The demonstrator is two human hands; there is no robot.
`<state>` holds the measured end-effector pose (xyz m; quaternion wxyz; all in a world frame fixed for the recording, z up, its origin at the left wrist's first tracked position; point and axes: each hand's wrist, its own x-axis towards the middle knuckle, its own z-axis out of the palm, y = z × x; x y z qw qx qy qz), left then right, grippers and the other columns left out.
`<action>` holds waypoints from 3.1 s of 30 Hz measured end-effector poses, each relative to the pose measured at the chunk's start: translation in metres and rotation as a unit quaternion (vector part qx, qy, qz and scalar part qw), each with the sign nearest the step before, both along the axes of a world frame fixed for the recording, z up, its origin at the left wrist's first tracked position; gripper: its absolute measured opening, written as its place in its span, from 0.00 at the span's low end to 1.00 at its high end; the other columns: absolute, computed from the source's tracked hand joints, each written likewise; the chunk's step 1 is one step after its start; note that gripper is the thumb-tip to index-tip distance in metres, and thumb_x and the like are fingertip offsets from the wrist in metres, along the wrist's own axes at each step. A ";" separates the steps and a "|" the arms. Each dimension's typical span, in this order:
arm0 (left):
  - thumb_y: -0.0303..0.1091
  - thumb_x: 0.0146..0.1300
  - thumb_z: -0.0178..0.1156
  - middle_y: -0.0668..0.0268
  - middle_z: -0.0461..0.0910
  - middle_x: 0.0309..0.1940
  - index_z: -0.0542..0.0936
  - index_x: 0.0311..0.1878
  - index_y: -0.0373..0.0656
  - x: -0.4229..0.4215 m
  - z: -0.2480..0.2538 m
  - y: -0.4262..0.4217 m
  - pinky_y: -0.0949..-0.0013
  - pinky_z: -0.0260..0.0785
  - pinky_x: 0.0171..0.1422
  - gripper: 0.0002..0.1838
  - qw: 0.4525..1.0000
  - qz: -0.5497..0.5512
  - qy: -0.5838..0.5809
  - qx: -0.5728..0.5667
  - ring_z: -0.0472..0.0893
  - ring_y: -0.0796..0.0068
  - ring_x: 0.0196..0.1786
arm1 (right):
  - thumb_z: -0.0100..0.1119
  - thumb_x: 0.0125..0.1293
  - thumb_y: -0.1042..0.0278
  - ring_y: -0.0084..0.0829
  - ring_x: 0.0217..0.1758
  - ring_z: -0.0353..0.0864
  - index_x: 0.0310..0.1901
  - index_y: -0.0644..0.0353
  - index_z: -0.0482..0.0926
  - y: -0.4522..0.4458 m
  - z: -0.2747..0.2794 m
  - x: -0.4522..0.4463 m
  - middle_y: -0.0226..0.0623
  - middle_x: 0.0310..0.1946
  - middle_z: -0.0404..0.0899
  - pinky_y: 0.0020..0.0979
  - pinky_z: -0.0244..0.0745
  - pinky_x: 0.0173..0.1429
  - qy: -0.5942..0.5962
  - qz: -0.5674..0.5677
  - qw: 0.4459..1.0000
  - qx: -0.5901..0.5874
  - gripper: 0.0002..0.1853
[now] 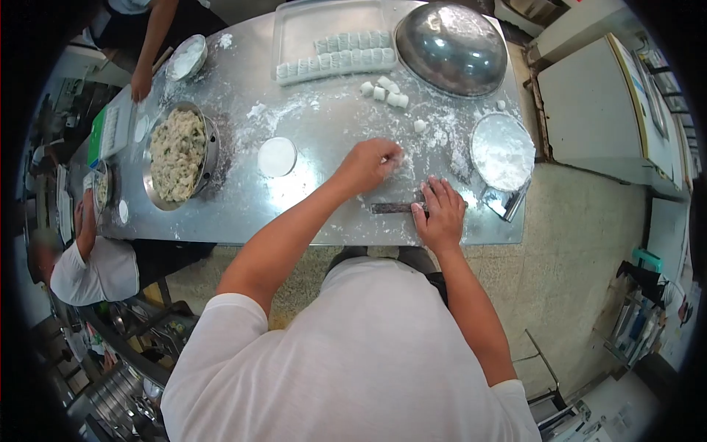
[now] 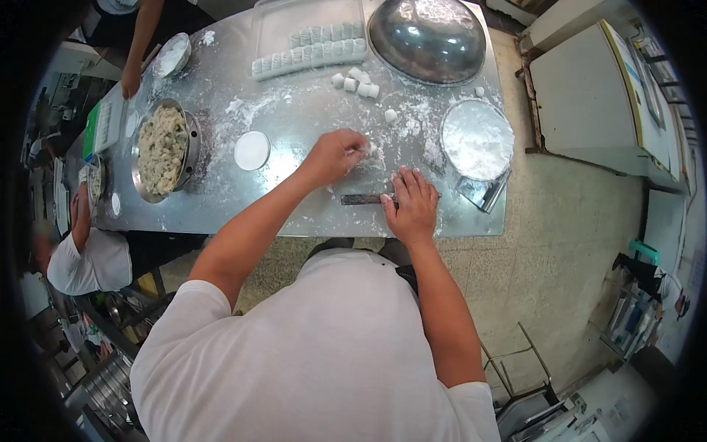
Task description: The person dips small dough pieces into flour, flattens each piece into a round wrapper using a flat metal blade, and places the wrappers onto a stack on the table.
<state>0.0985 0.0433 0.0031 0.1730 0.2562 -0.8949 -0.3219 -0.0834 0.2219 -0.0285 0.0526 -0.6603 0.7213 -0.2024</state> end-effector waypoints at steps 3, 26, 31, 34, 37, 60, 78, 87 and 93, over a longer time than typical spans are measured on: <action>0.25 0.60 0.69 0.53 0.86 0.39 0.85 0.46 0.37 0.003 0.005 0.015 0.54 0.78 0.52 0.11 0.926 0.167 0.088 0.328 0.86 0.52 0.43 | 0.63 0.69 0.51 0.46 0.78 0.66 0.64 0.55 0.81 0.010 0.003 0.003 0.38 0.72 0.74 0.54 0.53 0.81 -0.010 0.006 1.000 0.015 0.26; 0.32 0.64 0.66 0.46 0.85 0.39 0.84 0.45 0.38 0.006 0.013 0.028 0.46 0.75 0.52 0.10 0.963 0.083 -0.130 0.221 0.85 0.42 0.47 | 0.57 0.71 0.41 0.56 0.82 0.59 0.76 0.64 0.66 -0.024 0.007 0.008 0.57 0.79 0.61 0.57 0.51 0.83 0.078 -0.008 0.993 0.085 0.41; 0.29 0.63 0.64 0.46 0.85 0.42 0.83 0.43 0.37 -0.009 0.002 0.015 0.44 0.76 0.53 0.07 0.985 0.144 -0.042 0.086 0.84 0.41 0.49 | 0.54 0.73 0.40 0.55 0.84 0.54 0.78 0.65 0.63 -0.115 0.010 -0.001 0.58 0.80 0.59 0.58 0.46 0.85 0.080 -0.076 0.993 0.038 0.42; 0.29 0.63 0.64 0.47 0.85 0.41 0.83 0.43 0.38 -0.006 0.010 0.016 0.45 0.76 0.54 0.07 0.985 0.061 -0.128 0.096 0.83 0.41 0.48 | 0.55 0.72 0.40 0.54 0.84 0.54 0.76 0.65 0.65 -0.080 0.004 0.002 0.56 0.80 0.59 0.57 0.46 0.84 0.075 -0.042 0.995 0.055 0.42; 0.31 0.64 0.65 0.47 0.84 0.39 0.82 0.42 0.38 0.008 0.001 0.030 0.45 0.75 0.52 0.08 0.980 0.084 -0.098 0.149 0.83 0.42 0.46 | 0.57 0.71 0.40 0.55 0.84 0.55 0.76 0.64 0.67 -0.005 0.001 0.009 0.54 0.80 0.60 0.58 0.48 0.83 0.062 -0.011 0.995 0.083 0.41; 0.32 0.65 0.66 0.48 0.86 0.41 0.83 0.45 0.37 -0.004 0.002 0.017 0.50 0.75 0.54 0.09 0.976 0.176 -0.029 0.125 0.85 0.45 0.48 | 0.51 0.74 0.38 0.53 0.85 0.53 0.78 0.65 0.64 -0.138 0.004 0.001 0.57 0.81 0.58 0.53 0.45 0.86 0.082 -0.078 0.992 0.047 0.42; 0.33 0.69 0.64 0.48 0.86 0.39 0.84 0.47 0.37 0.004 -0.006 0.018 0.51 0.77 0.50 0.10 0.988 0.105 -0.095 0.067 0.86 0.45 0.44 | 0.59 0.69 0.43 0.54 0.83 0.58 0.75 0.63 0.68 -0.064 -0.001 0.009 0.55 0.79 0.62 0.57 0.50 0.83 0.061 -0.026 0.997 0.038 0.41; 0.33 0.67 0.67 0.47 0.87 0.43 0.83 0.51 0.38 0.007 0.008 0.031 0.53 0.77 0.53 0.13 0.959 0.160 -0.088 0.217 0.87 0.47 0.46 | 0.59 0.69 0.42 0.55 0.82 0.58 0.75 0.64 0.68 -0.106 0.014 0.010 0.56 0.79 0.62 0.56 0.52 0.82 0.071 -0.055 0.994 0.054 0.41; 0.33 0.67 0.66 0.48 0.87 0.44 0.84 0.52 0.39 0.005 -0.001 0.015 0.54 0.77 0.55 0.13 0.986 0.115 -0.088 0.079 0.86 0.48 0.48 | 0.61 0.67 0.43 0.55 0.81 0.61 0.73 0.68 0.69 -0.044 0.000 0.014 0.55 0.78 0.63 0.55 0.54 0.81 0.079 -0.010 0.996 0.040 0.42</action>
